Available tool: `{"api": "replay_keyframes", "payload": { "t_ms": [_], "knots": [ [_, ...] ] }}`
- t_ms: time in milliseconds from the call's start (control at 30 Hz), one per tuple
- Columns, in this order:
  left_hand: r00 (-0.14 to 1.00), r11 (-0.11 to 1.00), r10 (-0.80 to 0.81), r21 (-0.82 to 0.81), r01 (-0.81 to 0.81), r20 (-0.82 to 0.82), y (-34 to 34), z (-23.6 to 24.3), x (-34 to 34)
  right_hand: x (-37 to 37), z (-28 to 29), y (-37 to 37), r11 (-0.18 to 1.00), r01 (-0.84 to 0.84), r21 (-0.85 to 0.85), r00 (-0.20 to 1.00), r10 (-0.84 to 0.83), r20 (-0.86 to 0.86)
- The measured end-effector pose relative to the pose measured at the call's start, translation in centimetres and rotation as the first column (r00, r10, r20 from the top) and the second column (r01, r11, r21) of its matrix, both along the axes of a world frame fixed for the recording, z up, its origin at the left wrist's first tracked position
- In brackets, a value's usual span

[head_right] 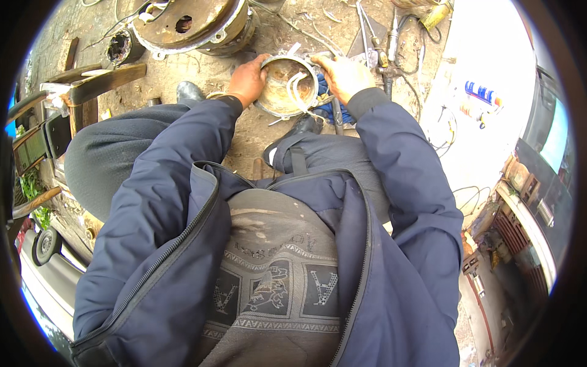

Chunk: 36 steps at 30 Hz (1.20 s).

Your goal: The person sits on the ground and manipulates a metal ring and a cylindrical metal part. They use a hammer to tap the ring and then repeatedly rub the ring against the inside of a paint can, likely to clean or smooth it.

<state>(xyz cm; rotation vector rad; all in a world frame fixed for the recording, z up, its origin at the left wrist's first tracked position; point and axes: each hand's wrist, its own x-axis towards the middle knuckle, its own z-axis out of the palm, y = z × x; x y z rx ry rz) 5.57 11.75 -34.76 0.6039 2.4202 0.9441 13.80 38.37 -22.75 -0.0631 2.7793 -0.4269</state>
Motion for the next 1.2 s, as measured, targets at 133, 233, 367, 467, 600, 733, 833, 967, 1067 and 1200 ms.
{"api": "replay_keyframes", "payload": {
  "t_ms": [133,233,367,467,600,733,833,967,1067,1200],
  "knots": [
    [0.999,0.999,-0.035,-0.04,0.035,0.001,0.1,-0.2,-0.3,-1.1,-1.0,0.5,0.999,0.004,-0.037,1.0,-0.004,0.012],
    [0.999,0.997,-0.039,-0.064,0.039,0.007,0.2,-0.4,-0.7,-1.6,-1.0,0.6,0.999,-0.029,-0.032,0.999,0.03,0.019],
    [0.999,0.998,-0.049,-0.048,0.048,-0.016,0.2,-0.7,-1.2,-2.6,-0.8,-0.1,0.995,-0.096,0.005,0.995,0.096,0.034],
    [0.994,0.994,-0.111,-0.012,0.11,-0.021,0.4,-0.9,-1.3,-3.8,-1.0,-1.1,0.976,-0.207,0.071,0.978,0.205,0.034],
    [0.989,0.99,-0.143,0.006,0.144,-0.035,0.6,-0.8,-2.1,-5.1,-1.4,-1.5,0.945,-0.324,0.041,0.941,0.326,-0.086],
    [0.971,0.971,-0.238,-0.003,0.238,-0.036,1.4,0.1,-3.2,-5.2,-2.0,0.0,0.931,-0.356,0.078,0.934,0.358,-0.008],
    [0.994,0.992,0.105,-0.071,-0.102,0.031,2.4,1.4,-1.7,-4.8,-2.3,1.3,0.926,-0.355,0.126,0.934,0.358,0.003],
    [0.716,0.757,0.648,-0.32,-0.569,0.259,3.6,2.2,3.9,-4.4,-1.8,2.3,0.916,-0.393,0.079,0.917,0.397,-0.042],
    [0.88,0.897,0.44,-0.134,-0.421,0.178,3.1,0.9,4.7,-4.8,-1.3,2.3,0.928,-0.347,0.139,0.938,0.342,0.06],
    [0.932,0.936,0.338,-0.15,-0.318,0.132,1.5,-0.6,3.6,-6.6,-1.8,1.5,0.886,-0.449,0.119,0.893,0.449,0.025]
  ]
}}
